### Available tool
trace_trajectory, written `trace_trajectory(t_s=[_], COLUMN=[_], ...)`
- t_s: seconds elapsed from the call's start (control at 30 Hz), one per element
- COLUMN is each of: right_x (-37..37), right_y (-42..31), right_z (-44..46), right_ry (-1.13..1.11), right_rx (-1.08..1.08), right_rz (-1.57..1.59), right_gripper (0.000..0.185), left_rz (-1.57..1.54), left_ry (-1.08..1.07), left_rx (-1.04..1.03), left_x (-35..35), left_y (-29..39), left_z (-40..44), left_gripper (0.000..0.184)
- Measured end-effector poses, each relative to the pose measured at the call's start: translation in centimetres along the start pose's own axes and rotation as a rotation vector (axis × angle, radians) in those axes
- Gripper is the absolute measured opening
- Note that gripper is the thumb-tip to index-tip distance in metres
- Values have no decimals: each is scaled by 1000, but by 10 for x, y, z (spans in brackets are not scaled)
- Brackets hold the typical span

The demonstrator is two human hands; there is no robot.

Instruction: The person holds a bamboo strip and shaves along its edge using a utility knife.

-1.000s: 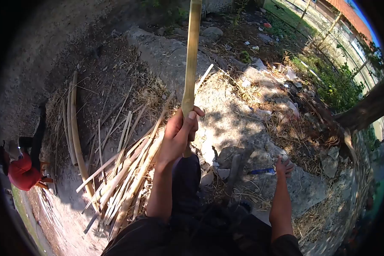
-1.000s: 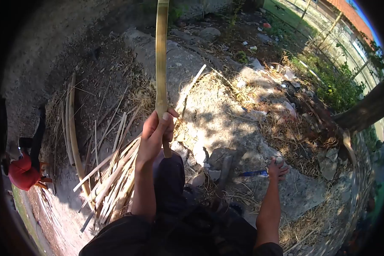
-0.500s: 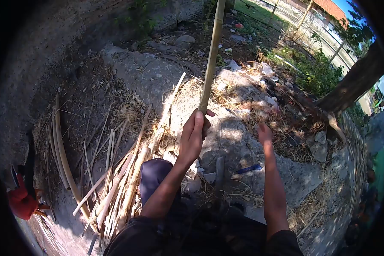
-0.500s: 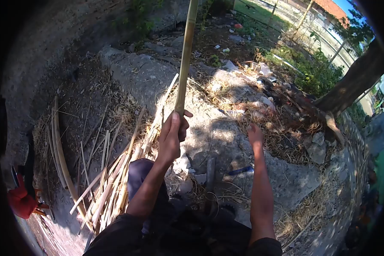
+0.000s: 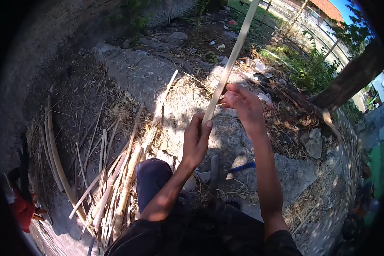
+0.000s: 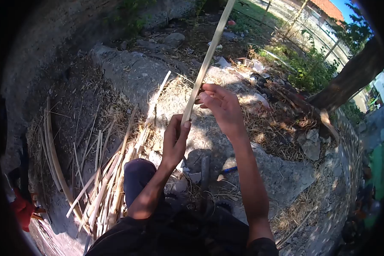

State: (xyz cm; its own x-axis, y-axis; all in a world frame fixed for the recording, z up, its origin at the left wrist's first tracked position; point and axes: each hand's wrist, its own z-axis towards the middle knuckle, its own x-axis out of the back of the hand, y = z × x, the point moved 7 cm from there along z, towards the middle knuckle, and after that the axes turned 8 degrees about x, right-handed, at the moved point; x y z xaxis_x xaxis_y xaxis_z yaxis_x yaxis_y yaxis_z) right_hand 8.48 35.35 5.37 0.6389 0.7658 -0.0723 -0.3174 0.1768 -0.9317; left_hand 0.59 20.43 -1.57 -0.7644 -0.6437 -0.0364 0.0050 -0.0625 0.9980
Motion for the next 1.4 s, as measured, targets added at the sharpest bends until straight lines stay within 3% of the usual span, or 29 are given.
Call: trace_trajectory(t_s=[0.03, 0.4, 0.6, 1.4], right_x=[-4, -10, -15, -20], right_y=[-4, -6, -11, -17], right_z=[-3, -16, -21, -21], right_ry=[12, -38, -47, -45], right_rx=[-19, -101, -100, -52], right_rz=[-22, 51, 39, -125], right_gripper=[36, 24, 20, 20], left_rz=[-50, 92, 100, 56], left_ry=[-26, 94, 58, 55], left_rx=[-3, -136, -22, -59], left_x=[0, 10, 14, 15], left_y=[0, 16, 23, 27], left_z=[0, -11, -21, -21], left_gripper=[20, 19, 18, 18])
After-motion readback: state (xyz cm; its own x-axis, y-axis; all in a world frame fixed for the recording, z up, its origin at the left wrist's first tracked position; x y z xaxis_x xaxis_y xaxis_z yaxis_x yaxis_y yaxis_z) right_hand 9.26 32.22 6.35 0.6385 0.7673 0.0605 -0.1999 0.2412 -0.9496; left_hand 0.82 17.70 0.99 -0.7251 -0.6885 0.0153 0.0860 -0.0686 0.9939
